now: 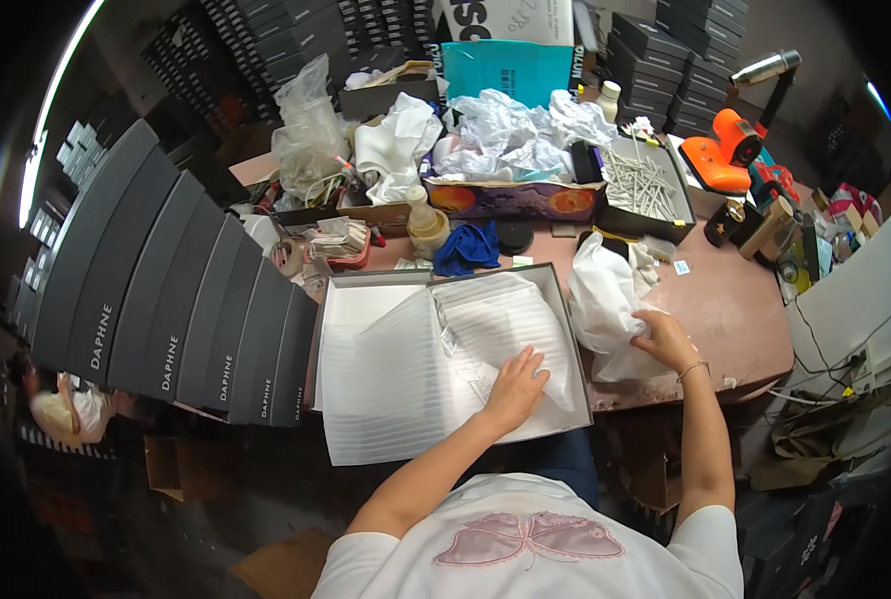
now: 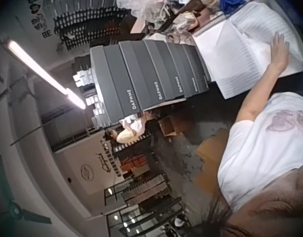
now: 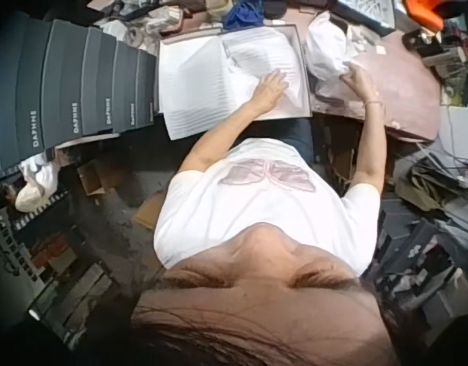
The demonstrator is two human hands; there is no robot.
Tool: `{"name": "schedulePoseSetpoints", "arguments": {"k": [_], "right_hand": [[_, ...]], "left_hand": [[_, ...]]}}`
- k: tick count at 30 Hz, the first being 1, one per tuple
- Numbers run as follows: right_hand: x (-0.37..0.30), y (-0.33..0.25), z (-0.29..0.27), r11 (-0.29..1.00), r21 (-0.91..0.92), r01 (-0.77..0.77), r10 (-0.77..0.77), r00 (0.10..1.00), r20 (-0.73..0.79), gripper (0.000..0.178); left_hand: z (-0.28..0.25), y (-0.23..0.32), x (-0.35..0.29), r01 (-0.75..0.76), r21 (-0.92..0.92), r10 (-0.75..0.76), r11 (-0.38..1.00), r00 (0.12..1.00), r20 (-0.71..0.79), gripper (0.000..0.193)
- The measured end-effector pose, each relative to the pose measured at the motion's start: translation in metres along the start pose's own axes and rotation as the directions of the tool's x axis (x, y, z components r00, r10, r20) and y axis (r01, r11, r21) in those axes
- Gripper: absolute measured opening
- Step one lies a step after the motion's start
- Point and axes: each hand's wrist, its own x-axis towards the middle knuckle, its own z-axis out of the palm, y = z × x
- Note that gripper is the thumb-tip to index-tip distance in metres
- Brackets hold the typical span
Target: Cleaning and inspecting high-heeled shoes before placing them in a box.
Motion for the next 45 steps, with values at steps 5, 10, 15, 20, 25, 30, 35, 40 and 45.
{"name": "schedulePoseSetpoints", "arguments": {"k": [5, 10, 15, 20, 25, 30, 35, 40, 45], "right_hand": [[0.023, -0.095, 0.025, 0.967, -0.034, 0.251, -0.249, 0.919, -0.306, 0.063], [0.046, -0.147, 0.126, 0.830, -0.311, 0.463, -0.521, 0.843, -0.134, 0.043], [0.026, -0.133, 0.104, 0.939, 0.322, 0.123, -0.034, 0.963, -0.269, 0.018], [0.013, -0.085, 0.074, 0.223, 0.952, 0.208, 0.454, 0.843, -0.290, 0.012], [-0.018, -0.033, 0.065, 0.052, 0.905, 0.421, 0.599, 0.712, -0.366, 0.009], [-0.074, -0.010, 0.101, -0.077, 0.996, -0.043, 0.658, 0.748, 0.083, 0.015], [-0.108, -0.150, 0.020, 0.385, 0.769, -0.511, -0.394, 0.662, 0.637, 0.020], [-0.005, -0.190, 0.062, 0.896, 0.336, 0.291, -0.202, 0.940, -0.275, 0.058], [0.002, -0.134, 0.045, 0.963, -0.054, -0.264, 0.260, 0.963, -0.073, 0.063]], "left_hand": [[-0.037, 0.000, -0.037, 0.220, -0.131, -0.191, 0.967, 0.960, 0.204, 0.018], [-0.069, 0.012, -0.061, 0.221, 0.058, -0.229, 0.973, 0.949, 0.219, 0.033], [-0.093, 0.004, -0.085, 0.436, 0.043, -0.425, 0.899, 0.892, -0.156, 0.056], [-0.072, -0.027, -0.100, 0.532, -0.072, -0.537, 0.843, 0.840, -0.080, 0.086], [-0.078, -0.048, -0.064, 0.504, -0.357, -0.561, 0.786, 0.825, -0.071, 0.084], [-0.066, -0.072, -0.050, 0.554, -0.398, -0.602, 0.731, 0.798, 0.005, 0.074], [-0.074, -0.081, -0.041, 0.673, -0.141, -0.658, 0.726, 0.739, 0.144, 0.052], [-0.053, -0.109, -0.032, 0.649, -0.240, -0.666, 0.722, 0.746, 0.014, 0.036], [-0.091, -0.096, -0.047, 0.702, -0.469, -0.780, 0.536, 0.624, 0.044, 0.032]]}}
